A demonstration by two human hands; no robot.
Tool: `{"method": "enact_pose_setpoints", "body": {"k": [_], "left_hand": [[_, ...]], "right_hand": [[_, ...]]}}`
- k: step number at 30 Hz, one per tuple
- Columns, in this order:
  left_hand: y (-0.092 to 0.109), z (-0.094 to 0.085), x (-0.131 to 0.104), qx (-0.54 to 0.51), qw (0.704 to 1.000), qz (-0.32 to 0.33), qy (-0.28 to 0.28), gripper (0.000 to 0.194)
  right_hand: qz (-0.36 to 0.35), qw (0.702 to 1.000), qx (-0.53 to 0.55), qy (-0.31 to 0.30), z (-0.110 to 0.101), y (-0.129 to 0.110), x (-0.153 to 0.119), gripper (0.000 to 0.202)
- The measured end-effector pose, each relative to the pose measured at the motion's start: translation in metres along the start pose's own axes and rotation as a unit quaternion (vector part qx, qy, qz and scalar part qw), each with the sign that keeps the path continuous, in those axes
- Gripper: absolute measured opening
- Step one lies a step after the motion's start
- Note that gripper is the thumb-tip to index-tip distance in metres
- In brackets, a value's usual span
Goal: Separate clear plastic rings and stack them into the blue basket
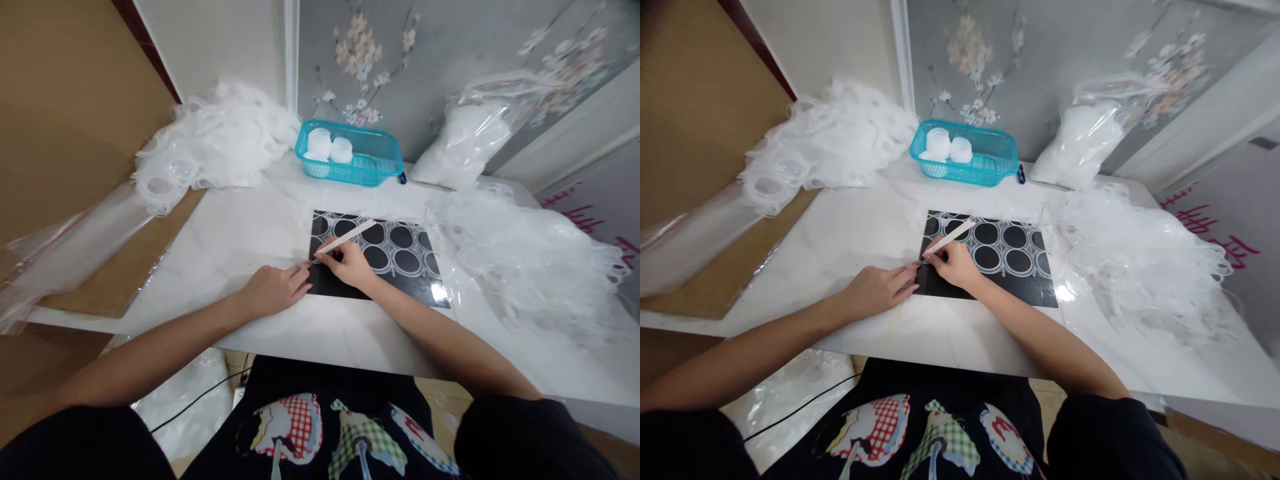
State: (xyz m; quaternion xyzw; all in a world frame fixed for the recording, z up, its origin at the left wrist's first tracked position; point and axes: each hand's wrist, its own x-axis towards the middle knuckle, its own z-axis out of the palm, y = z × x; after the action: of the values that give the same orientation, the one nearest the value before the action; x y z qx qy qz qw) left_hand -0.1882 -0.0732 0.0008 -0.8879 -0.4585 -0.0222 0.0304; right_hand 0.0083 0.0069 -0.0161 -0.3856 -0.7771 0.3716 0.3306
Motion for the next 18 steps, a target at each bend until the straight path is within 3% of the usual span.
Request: {"method": "enact_pose_setpoints", "body": {"k": [3,6,10,13,15,18], "left_hand": [[0.001,-0.001,0.001,-0.017,1.0,-0.014,-0.001,0.032],[0.001,-0.003,0.002,-0.048,0.998,-0.043,-0.013,0.03],[0.0,-0.006,0.003,-0.108,0.991,-0.07,-0.028,0.034],[-0.001,-0.01,0.003,-0.145,0.986,-0.074,-0.042,0.038],[-0.001,-0.012,0.003,-0.16,0.982,-0.082,-0.055,0.035],[-0.002,-0.014,0.002,-0.156,0.981,-0.097,-0.06,0.028]], "right_hand": [[-0.024,1.0,-0.015,0.006,-0.001,0.0,0.0,0.011],[-0.092,0.992,-0.084,0.023,0.0,-0.002,-0.007,0.011],[-0.213,0.95,-0.228,-0.007,0.005,-0.004,-0.019,0.018],[-0.272,0.918,-0.288,-0.027,0.001,-0.004,-0.009,0.02],[-0.246,0.919,-0.305,0.042,-0.012,-0.003,0.01,0.021],[-0.133,0.914,-0.264,0.279,-0.048,-0.005,0.037,0.021]]}}
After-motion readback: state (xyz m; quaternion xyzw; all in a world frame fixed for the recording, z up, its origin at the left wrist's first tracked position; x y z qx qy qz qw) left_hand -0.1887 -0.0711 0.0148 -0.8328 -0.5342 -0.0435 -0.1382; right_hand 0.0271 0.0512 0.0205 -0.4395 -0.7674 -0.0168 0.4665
